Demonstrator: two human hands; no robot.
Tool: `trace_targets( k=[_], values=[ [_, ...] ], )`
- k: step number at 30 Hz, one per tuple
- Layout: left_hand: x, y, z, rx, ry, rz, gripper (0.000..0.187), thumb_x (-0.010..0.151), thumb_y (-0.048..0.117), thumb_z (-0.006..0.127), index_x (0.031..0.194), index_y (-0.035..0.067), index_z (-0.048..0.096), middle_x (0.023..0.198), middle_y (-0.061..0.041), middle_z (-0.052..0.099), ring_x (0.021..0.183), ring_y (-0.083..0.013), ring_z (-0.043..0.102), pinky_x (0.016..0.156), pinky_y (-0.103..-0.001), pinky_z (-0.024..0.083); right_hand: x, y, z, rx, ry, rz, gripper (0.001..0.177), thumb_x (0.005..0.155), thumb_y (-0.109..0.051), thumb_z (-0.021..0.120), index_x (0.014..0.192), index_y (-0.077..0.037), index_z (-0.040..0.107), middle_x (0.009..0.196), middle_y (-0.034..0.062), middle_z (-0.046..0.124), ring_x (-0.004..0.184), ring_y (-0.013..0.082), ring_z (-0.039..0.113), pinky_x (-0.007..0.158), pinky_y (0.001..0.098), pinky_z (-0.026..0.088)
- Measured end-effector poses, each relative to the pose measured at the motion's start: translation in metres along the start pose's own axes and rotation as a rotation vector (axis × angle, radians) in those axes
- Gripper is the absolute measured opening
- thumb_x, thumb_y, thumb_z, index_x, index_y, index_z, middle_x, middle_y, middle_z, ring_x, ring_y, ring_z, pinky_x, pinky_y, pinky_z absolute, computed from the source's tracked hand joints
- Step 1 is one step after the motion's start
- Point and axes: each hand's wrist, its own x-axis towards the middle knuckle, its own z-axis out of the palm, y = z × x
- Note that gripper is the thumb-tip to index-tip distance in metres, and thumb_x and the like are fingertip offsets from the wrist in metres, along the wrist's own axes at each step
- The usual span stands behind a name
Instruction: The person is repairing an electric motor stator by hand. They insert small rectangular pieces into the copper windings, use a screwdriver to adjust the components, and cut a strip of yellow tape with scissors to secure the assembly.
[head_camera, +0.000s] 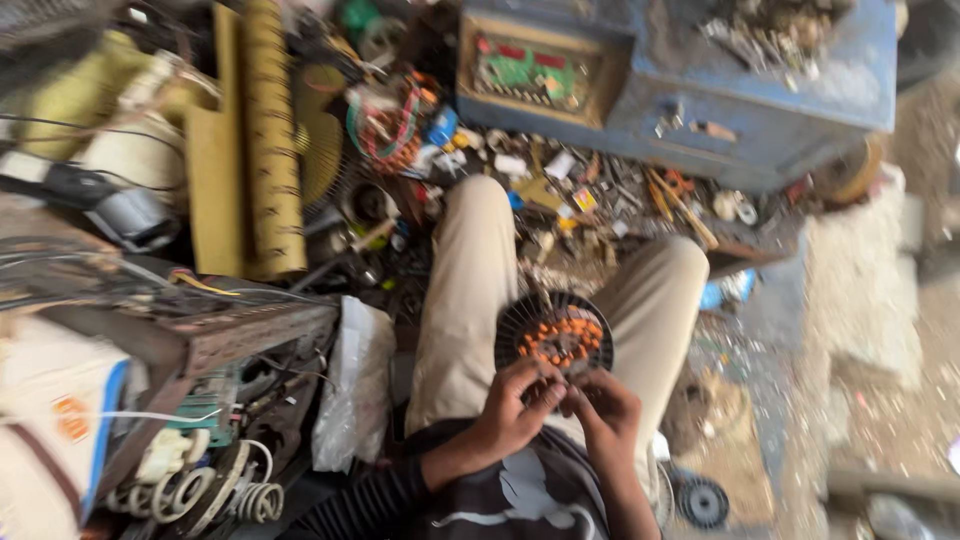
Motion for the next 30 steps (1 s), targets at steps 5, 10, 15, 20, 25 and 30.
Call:
trace_targets(
  k=[5,10,15,20,25,30],
  values=[
    [0.016,0.013,-0.002,0.053,0.008,0.079,0.007,0.098,0.006,0.069,0.095,0.003,0.064,0.088,-0.007,0.063,0.078,-0.0183,0.064,0.07,-0.031,0.051,0.015,-0.019,0.012,0.082,0.005,0.026,0.004,0.093,0.005,0.067,0.096,0.006,0.067,0.095,0.0133,0.07,0.08,0.0186,0.068,0.068,0.0312,0.058],
    [0.019,0.001,-0.002,-0.034,-0.036,0.055,0.002,0.102,0.004,0.064,0.1,0.003,0.064,0.09,-0.005,0.064,0.073,-0.016,0.062,0.068,-0.029,0.051,0.012,-0.022,0.005,0.281,-0.005,-0.008,0.005,0.1,0.003,0.068,0.104,0.005,0.066,0.108,0.0167,0.069,0.085,0.0186,0.067,0.072,0.0311,0.057],
    [0.034,0.012,-0.007,0.049,-0.024,0.088,0.01,0.098,0.005,0.072,0.104,0.002,0.065,0.1,-0.008,0.066,0.077,-0.0166,0.064,0.072,-0.029,0.054,0.019,-0.041,0.006,0.293,0.013,0.005,0.008,0.101,0.003,0.066,0.108,0.004,0.063,0.104,0.0196,0.071,0.084,0.0214,0.07,0.067,0.0321,0.059],
    [0.044,-0.008,-0.013,0.281,0.116,0.243,0.023,0.097,0.01,0.073,0.115,0.003,0.06,0.112,-0.012,0.062,0.105,-0.0258,0.062,0.09,-0.035,0.052,0.024,-0.038,0.006,0.269,0.036,0.017,0.008,0.1,0.005,0.067,0.106,0.004,0.062,0.103,0.016,0.067,0.083,0.0206,0.068,0.069,0.0322,0.058],
    [0.055,-0.043,-0.009,-0.011,0.079,-0.045,0.043,0.092,0.011,0.078,0.126,0.001,0.054,0.118,-0.011,0.059,0.111,-0.0188,0.064,0.095,-0.032,0.054,0.033,-0.039,-0.003,0.22,0.079,0.04,0.009,0.097,0.008,0.067,0.106,0.006,0.064,0.101,0.0149,0.067,0.081,0.0211,0.068,0.069,0.0328,0.057],
    [0.056,-0.058,-0.01,-0.047,0.135,-0.161,0.034,0.09,-0.001,0.081,0.117,0.002,0.061,0.11,-0.008,0.065,0.099,-0.0165,0.068,0.087,-0.03,0.057,0.047,-0.026,-0.011,0.044,0.23,-0.044,0.01,0.1,0.008,0.069,0.108,0.005,0.065,0.102,0.0152,0.068,0.077,0.019,0.066,0.069,0.0319,0.055]
  ],
)
